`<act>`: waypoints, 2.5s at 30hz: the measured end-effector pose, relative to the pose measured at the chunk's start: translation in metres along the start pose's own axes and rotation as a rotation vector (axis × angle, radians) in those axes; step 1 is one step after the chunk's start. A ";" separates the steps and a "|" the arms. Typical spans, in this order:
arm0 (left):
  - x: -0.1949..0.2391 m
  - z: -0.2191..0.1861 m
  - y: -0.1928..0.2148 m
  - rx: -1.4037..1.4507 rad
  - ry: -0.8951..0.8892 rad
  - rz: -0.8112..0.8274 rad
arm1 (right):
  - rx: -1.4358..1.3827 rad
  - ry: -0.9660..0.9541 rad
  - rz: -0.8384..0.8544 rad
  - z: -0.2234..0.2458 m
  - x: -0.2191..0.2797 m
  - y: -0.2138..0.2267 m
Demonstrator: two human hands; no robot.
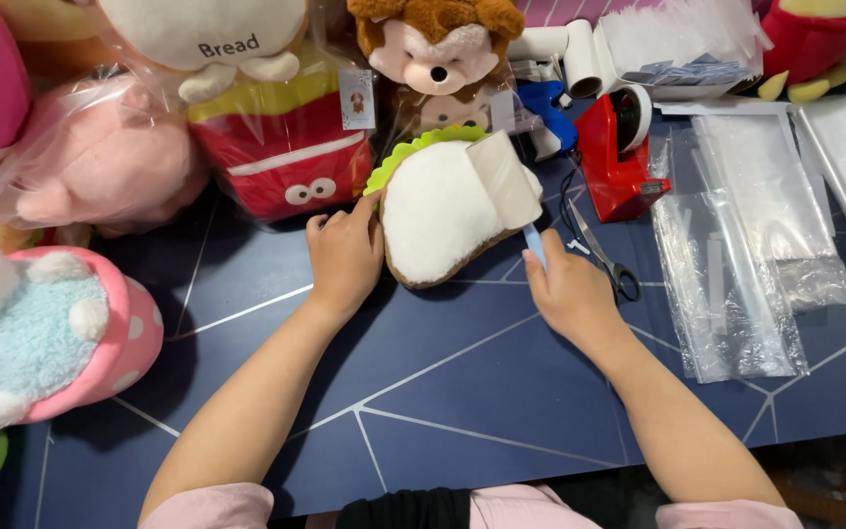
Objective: Cleaning a sandwich-shaped plush toy using a lint roller to remove lint and debris
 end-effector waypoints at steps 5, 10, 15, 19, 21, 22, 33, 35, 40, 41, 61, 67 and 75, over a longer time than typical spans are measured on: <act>0.000 0.000 -0.001 -0.001 -0.018 -0.006 | -0.069 -0.072 0.009 -0.014 -0.008 -0.006; 0.001 0.006 -0.003 -0.006 -0.002 -0.013 | -0.106 -0.117 0.021 -0.020 -0.014 -0.002; -0.001 -0.002 0.009 0.111 0.037 -0.023 | -0.065 -0.144 0.113 -0.019 -0.013 0.005; -0.002 0.004 0.008 0.158 0.059 -0.022 | -0.076 -0.138 0.139 -0.022 -0.015 0.001; -0.002 0.007 0.006 0.177 0.049 -0.030 | -0.033 -0.138 0.191 -0.022 -0.016 0.000; -0.002 0.006 0.007 0.177 0.051 -0.029 | -0.033 -0.138 0.193 -0.021 -0.015 0.001; 0.000 -0.001 0.015 0.531 -0.058 -0.109 | -0.268 -0.144 -0.246 -0.035 -0.009 0.001; 0.002 -0.003 0.017 0.558 -0.071 -0.109 | -0.301 -0.118 -0.279 -0.032 -0.009 -0.006; 0.001 0.001 0.016 0.587 -0.094 -0.122 | -0.331 -0.072 -0.280 -0.028 -0.010 -0.023; -0.001 0.004 0.015 0.614 -0.092 -0.140 | -0.331 -0.064 -0.276 -0.027 -0.011 -0.024; -0.017 0.027 0.006 0.791 0.072 -0.131 | -0.388 -0.056 -0.253 -0.029 -0.014 -0.027; -0.012 0.005 0.027 0.788 0.285 0.004 | -0.414 -0.015 -0.292 -0.026 -0.012 -0.023; -0.003 -0.068 0.075 0.813 0.562 0.131 | -0.412 0.063 -0.421 -0.036 -0.010 -0.039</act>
Point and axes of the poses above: each hand's wrist, its own x-axis away from the middle knuckle, its own y-axis out of the back of the hand, z = x × y, the point moved 3 cm from there along -x, towards the middle knuckle, and after that the axes turned 13 degrees about x, right-handed, at the moved point
